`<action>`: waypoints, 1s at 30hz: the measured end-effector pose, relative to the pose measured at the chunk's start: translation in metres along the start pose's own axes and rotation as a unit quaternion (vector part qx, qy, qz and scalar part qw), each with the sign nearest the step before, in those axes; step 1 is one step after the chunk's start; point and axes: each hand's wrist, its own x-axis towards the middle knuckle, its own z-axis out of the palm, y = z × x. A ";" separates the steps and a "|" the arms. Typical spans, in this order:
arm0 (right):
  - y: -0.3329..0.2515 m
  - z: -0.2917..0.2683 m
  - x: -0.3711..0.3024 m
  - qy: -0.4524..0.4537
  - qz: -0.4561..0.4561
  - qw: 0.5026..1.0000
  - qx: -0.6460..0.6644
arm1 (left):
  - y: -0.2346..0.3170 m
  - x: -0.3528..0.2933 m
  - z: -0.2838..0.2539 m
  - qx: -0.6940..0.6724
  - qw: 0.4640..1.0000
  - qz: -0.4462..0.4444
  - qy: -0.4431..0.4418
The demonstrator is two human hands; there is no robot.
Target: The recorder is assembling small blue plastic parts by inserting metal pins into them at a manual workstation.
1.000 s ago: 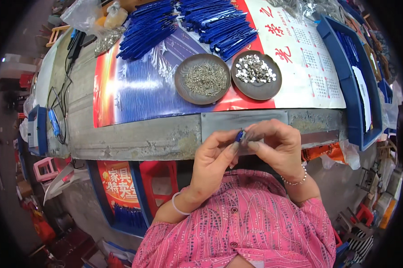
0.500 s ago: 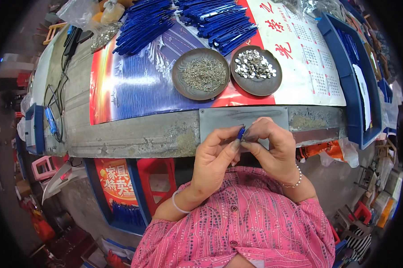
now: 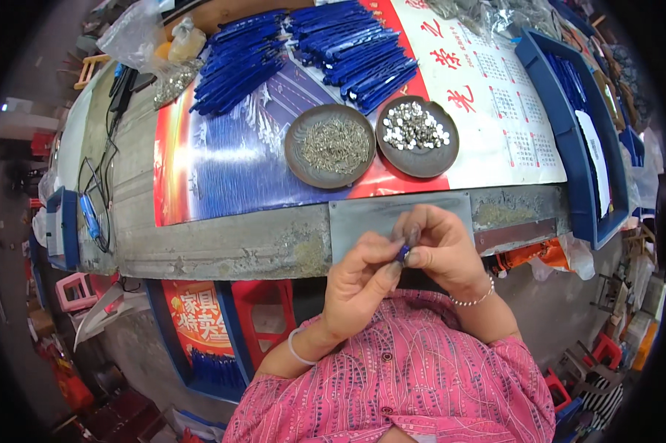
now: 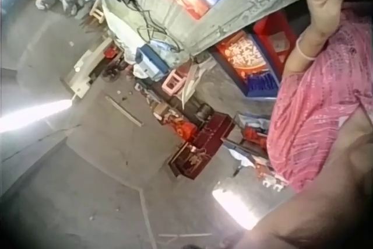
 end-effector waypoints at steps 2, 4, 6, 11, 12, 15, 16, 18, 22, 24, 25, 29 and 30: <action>0.003 0.007 -0.002 0.006 -0.050 0.998 -0.036 | -0.002 -0.002 0.002 0.028 0.998 0.051 0.006; 0.007 0.018 -0.006 0.034 -0.147 0.981 -0.126 | -0.001 -0.006 0.010 0.064 0.993 0.095 0.035; 0.009 0.029 -0.006 0.058 -0.239 0.937 -0.247 | -0.004 -0.004 0.013 0.120 0.975 0.174 0.063; 0.006 0.039 -0.008 0.083 -0.331 0.859 -0.380 | 0.001 -0.009 0.011 0.199 0.955 0.210 0.068; 0.004 0.039 -0.008 0.083 -0.329 0.860 -0.380 | 0.001 -0.010 0.012 0.185 0.959 0.206 0.068; -0.001 0.039 -0.005 0.059 -0.365 0.804 -0.465 | 0.003 -0.011 0.013 0.164 0.966 0.184 0.072; -0.001 0.040 -0.005 0.064 -0.371 0.789 -0.485 | 0.004 -0.010 0.014 0.163 0.967 0.182 0.074; -0.001 0.039 -0.004 0.067 -0.375 0.774 -0.505 | 0.005 -0.010 0.016 0.164 0.969 0.172 0.065; 0.006 0.029 -0.004 0.043 -0.389 0.748 -0.536 | 0.006 -0.015 0.019 0.161 0.973 0.149 0.069; 0.011 0.026 -0.003 0.020 -0.377 0.742 -0.555 | 0.006 -0.016 0.019 0.106 0.985 0.118 0.071; 0.013 0.026 -0.001 0.019 -0.363 0.763 -0.535 | 0.006 -0.016 0.019 0.106 0.985 0.118 0.073; 0.013 0.027 0.005 0.063 -0.393 0.777 -0.488 | 0.004 -0.014 0.017 0.094 0.989 0.099 0.066; 0.010 0.018 0.006 0.049 -0.407 0.758 -0.506 | 0.003 -0.012 0.018 0.062 0.993 0.084 0.059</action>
